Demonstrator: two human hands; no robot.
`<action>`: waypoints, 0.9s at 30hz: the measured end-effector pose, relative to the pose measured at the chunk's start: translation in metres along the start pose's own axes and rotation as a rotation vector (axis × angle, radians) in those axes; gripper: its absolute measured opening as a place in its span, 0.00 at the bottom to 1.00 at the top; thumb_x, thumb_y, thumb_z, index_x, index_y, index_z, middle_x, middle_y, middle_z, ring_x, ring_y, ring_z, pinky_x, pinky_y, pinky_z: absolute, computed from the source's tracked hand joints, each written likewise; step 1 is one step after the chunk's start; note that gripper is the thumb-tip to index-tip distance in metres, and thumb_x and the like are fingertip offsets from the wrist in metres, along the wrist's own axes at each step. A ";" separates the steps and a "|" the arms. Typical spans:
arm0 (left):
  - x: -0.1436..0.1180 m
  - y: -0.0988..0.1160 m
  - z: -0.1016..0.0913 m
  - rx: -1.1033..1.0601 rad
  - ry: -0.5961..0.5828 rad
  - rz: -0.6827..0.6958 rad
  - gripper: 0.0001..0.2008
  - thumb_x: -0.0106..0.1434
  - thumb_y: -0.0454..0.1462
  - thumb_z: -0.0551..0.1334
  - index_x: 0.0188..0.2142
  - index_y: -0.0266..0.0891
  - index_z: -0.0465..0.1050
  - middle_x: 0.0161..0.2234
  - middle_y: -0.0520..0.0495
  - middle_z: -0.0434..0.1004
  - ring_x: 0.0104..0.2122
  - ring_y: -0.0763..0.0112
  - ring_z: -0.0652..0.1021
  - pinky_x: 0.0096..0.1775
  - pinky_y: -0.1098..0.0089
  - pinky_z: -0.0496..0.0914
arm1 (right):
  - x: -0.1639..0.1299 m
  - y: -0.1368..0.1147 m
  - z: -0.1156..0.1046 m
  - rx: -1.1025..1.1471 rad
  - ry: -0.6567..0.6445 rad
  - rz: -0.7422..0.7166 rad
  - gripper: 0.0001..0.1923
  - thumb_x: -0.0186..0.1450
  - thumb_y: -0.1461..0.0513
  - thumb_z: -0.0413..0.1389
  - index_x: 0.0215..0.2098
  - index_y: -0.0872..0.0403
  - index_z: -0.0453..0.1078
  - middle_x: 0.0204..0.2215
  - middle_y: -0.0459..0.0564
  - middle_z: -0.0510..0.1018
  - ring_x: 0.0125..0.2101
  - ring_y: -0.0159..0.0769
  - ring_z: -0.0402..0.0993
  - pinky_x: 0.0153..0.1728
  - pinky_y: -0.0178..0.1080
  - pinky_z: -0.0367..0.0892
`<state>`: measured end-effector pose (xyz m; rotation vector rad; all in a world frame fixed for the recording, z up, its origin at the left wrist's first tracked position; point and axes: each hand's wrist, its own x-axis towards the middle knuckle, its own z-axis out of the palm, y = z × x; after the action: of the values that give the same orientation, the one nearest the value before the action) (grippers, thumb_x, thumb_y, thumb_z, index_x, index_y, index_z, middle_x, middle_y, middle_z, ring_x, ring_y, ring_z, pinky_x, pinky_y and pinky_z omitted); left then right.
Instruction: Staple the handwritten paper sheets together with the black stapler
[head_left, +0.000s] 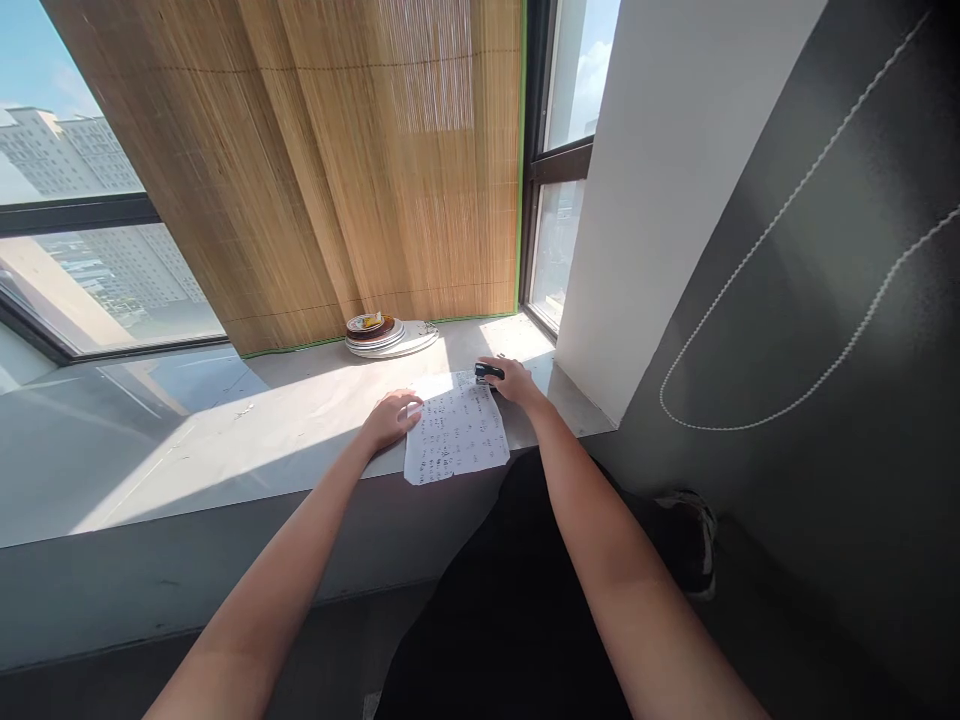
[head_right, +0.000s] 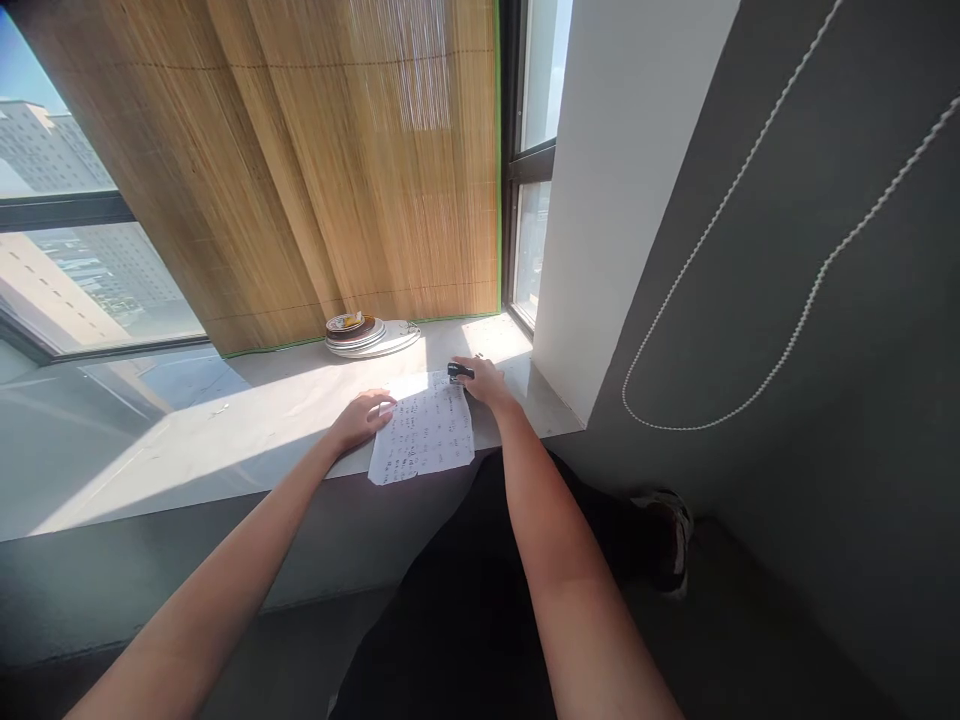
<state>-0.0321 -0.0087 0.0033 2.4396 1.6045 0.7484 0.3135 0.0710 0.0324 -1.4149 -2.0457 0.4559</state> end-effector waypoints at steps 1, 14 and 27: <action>0.000 -0.001 0.000 -0.005 0.003 0.001 0.19 0.70 0.46 0.63 0.55 0.46 0.85 0.63 0.40 0.81 0.65 0.44 0.77 0.69 0.41 0.69 | 0.000 -0.001 0.002 0.000 -0.008 -0.023 0.24 0.78 0.62 0.59 0.69 0.38 0.77 0.60 0.55 0.83 0.67 0.61 0.72 0.65 0.64 0.67; -0.001 0.001 -0.002 -0.036 -0.054 0.023 0.19 0.69 0.46 0.64 0.56 0.47 0.84 0.63 0.41 0.81 0.65 0.45 0.76 0.69 0.42 0.68 | -0.001 -0.017 0.012 -0.180 -0.027 -0.064 0.30 0.78 0.70 0.49 0.70 0.41 0.76 0.57 0.59 0.80 0.65 0.59 0.68 0.62 0.58 0.62; 0.000 -0.002 0.000 -0.049 -0.044 0.020 0.18 0.68 0.45 0.64 0.54 0.47 0.84 0.62 0.42 0.82 0.66 0.46 0.75 0.69 0.43 0.68 | 0.003 -0.016 0.016 -0.162 -0.023 -0.043 0.32 0.76 0.71 0.47 0.68 0.40 0.77 0.57 0.57 0.80 0.61 0.55 0.68 0.62 0.55 0.58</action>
<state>-0.0337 -0.0077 0.0027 2.4238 1.5302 0.7234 0.2911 0.0687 0.0301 -1.4613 -2.1686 0.2953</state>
